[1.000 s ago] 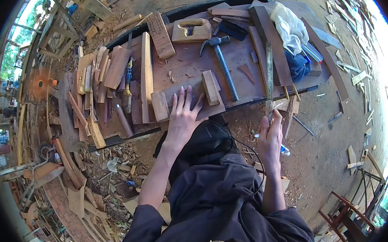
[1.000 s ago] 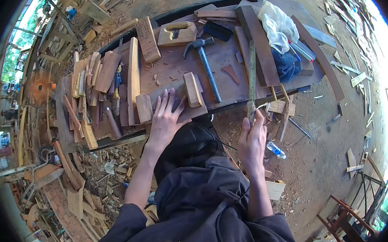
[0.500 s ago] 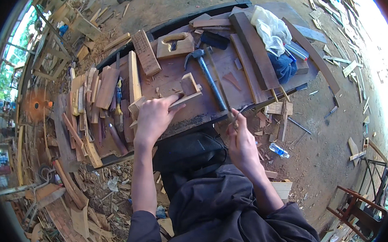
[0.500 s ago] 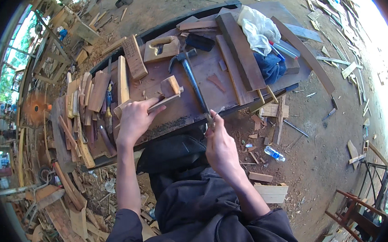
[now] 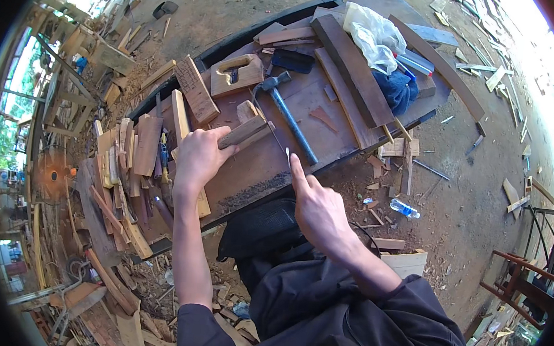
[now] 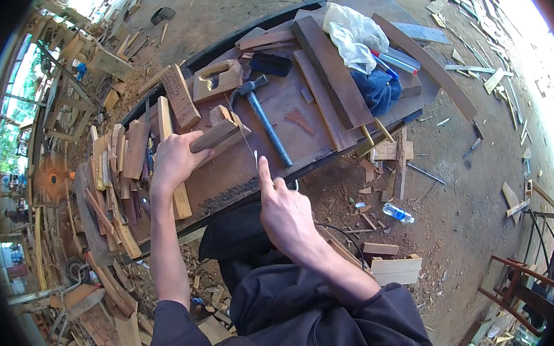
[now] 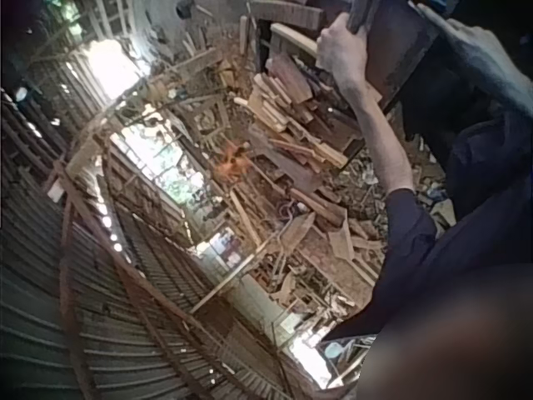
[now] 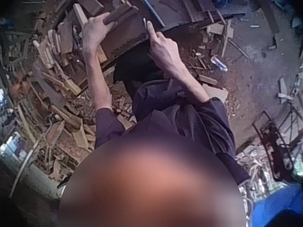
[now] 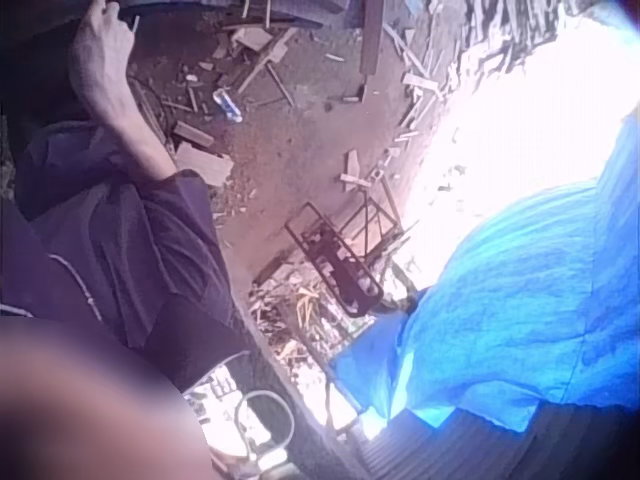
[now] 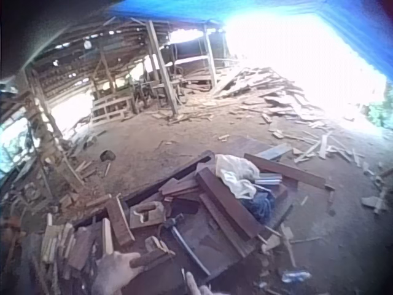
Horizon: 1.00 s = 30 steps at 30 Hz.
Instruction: The person shapes and carves small wooden components by hand, using a hammer and chisel at a workshop bench.
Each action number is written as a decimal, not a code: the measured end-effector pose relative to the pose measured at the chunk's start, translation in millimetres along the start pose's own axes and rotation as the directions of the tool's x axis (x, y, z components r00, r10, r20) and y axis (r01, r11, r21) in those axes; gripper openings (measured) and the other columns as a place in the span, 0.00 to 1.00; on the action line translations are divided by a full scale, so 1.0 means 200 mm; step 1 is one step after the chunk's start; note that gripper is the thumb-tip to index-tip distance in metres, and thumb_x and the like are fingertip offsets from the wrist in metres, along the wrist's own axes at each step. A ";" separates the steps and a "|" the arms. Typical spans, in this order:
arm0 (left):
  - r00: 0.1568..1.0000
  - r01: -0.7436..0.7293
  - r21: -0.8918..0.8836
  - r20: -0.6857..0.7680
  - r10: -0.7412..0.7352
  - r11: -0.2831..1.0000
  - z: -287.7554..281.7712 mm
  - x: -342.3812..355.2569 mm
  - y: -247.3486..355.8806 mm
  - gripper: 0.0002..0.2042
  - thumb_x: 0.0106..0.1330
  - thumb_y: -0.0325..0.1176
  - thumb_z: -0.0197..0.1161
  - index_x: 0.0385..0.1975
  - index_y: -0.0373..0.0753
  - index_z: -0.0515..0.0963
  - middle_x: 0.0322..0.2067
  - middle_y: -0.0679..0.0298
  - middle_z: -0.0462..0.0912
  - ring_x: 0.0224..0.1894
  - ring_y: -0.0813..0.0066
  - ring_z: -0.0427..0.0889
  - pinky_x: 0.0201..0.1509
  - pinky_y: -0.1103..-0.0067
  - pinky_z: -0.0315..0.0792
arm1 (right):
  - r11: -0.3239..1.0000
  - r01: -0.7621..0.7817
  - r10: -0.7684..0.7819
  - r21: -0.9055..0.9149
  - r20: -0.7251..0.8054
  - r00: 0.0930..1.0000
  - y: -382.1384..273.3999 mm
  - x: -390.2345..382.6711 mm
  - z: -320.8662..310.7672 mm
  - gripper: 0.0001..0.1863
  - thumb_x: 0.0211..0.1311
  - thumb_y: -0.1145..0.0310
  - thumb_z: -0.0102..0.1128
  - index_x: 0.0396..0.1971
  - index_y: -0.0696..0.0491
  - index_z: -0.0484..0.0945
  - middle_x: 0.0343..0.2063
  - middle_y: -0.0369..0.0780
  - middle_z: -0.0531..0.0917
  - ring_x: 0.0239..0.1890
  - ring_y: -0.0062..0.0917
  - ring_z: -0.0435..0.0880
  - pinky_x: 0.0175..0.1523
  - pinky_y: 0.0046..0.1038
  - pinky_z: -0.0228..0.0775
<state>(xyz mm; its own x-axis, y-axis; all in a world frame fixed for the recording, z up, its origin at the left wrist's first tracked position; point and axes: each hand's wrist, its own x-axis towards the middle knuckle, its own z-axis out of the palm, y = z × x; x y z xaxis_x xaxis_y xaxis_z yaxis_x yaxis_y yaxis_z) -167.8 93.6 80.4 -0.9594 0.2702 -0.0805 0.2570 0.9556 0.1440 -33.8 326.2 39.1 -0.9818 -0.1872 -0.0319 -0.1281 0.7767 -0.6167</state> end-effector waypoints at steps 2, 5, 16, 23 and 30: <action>1.000 -0.013 -0.025 -0.015 0.013 1.000 0.00 0.00 0.00 0.18 0.61 0.44 0.78 0.48 0.43 0.89 0.34 0.48 0.90 0.41 0.48 0.90 0.47 0.61 0.83 | 1.000 0.015 -0.016 -0.018 -0.032 0.999 0.01 0.11 0.06 0.41 0.60 0.78 0.57 0.76 0.64 0.59 0.35 0.52 0.83 0.30 0.43 0.89 0.37 0.42 0.83; 0.998 0.023 -0.054 0.055 -0.020 0.998 -0.02 0.03 0.01 0.19 0.61 0.44 0.78 0.50 0.45 0.89 0.35 0.48 0.90 0.42 0.49 0.90 0.49 0.61 0.83 | 0.999 0.025 -0.021 0.024 -0.169 0.985 0.02 0.30 0.14 0.34 0.64 0.79 0.53 0.72 0.63 0.66 0.32 0.50 0.84 0.30 0.47 0.88 0.38 0.46 0.81; 1.000 -0.026 -0.147 0.012 0.029 0.989 0.01 0.09 -0.13 0.19 0.61 0.44 0.78 0.50 0.44 0.89 0.36 0.50 0.91 0.42 0.51 0.91 0.51 0.62 0.83 | 0.999 0.024 -0.025 -0.028 -0.041 0.999 -0.07 -0.04 -0.02 0.35 0.60 0.79 0.57 0.71 0.63 0.68 0.30 0.52 0.85 0.27 0.49 0.87 0.35 0.47 0.81; 0.997 -0.065 -0.078 -0.034 0.062 0.995 0.00 0.07 -0.07 0.21 0.61 0.45 0.78 0.53 0.47 0.89 0.39 0.51 0.91 0.44 0.52 0.91 0.53 0.62 0.83 | 0.999 0.035 -0.033 0.001 -0.246 0.969 -0.01 0.45 0.15 0.31 0.64 0.78 0.52 0.69 0.62 0.69 0.28 0.53 0.85 0.30 0.52 0.88 0.36 0.50 0.80; 0.999 -0.020 -0.112 0.028 0.023 0.994 -0.01 0.10 -0.14 0.25 0.57 0.48 0.80 0.54 0.46 0.89 0.41 0.50 0.91 0.47 0.52 0.91 0.56 0.62 0.83 | 0.999 -0.032 0.030 -0.014 -0.093 0.995 -0.10 0.11 0.00 0.30 0.66 0.77 0.53 0.70 0.60 0.69 0.30 0.54 0.86 0.32 0.54 0.88 0.38 0.53 0.80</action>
<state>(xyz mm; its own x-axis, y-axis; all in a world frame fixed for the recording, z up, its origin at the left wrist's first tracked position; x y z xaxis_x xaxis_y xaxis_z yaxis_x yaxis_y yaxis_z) -194.3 72.4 76.0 -0.9495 0.2957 -0.1045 0.2618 0.9308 0.2550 -53.2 306.4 51.7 -0.9940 -0.1070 0.0227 -0.0989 0.7906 -0.6042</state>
